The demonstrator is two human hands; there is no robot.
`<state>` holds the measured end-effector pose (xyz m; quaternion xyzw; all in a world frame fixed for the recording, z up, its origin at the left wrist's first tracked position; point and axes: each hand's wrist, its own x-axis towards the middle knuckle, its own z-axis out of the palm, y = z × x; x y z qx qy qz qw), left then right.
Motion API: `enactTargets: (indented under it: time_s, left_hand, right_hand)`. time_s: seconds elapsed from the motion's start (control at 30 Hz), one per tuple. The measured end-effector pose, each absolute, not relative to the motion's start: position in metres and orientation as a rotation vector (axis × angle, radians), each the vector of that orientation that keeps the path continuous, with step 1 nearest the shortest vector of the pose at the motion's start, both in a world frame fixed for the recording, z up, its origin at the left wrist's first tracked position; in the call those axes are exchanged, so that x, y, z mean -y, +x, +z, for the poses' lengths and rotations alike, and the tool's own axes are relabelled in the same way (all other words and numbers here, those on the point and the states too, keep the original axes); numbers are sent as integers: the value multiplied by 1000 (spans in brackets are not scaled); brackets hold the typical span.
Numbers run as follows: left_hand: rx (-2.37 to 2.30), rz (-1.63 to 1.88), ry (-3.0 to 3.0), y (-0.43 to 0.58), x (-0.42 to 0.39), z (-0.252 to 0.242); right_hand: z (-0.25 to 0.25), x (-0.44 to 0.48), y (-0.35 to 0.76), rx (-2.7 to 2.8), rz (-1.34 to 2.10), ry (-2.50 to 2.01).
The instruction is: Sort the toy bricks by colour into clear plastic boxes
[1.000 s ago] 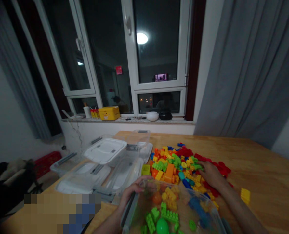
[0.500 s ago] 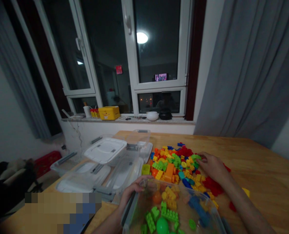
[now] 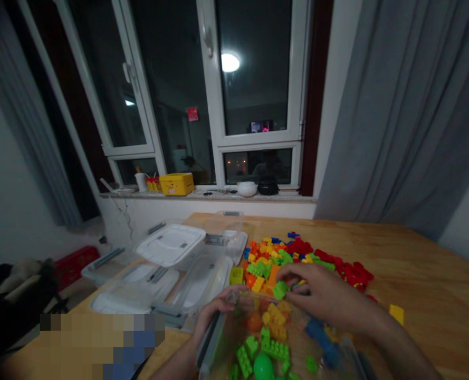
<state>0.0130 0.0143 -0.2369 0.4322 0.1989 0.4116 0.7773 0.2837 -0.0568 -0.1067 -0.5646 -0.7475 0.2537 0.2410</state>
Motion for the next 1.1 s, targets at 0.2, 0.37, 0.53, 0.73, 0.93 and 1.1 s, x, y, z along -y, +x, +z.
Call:
enactTargets:
  time_s: [0.2, 0.37, 0.53, 0.73, 0.93, 1.1]
  left_hand:
    - [-400, 928, 927, 10, -14, -242]
    - [-377, 940, 917, 8, -15, -245]
    - [-376, 953, 925, 6, -15, -245]
    - [-428, 961, 936, 8, -13, -241]
    - [-418, 953, 932, 8, -13, -238]
    - [-429, 943, 927, 10, -10, -236]
  right_hand:
    - [-97, 77, 258, 2192, 829, -1562]
    - [-103, 78, 253, 2210, 874, -1620]
    - [-119, 76, 254, 2263, 888, -1671]
    - [-127, 75, 244, 2319, 895, -1662]
    - [-114, 74, 243, 2367, 891, -1633]
    - [-102, 71, 251, 2348, 879, -1652]
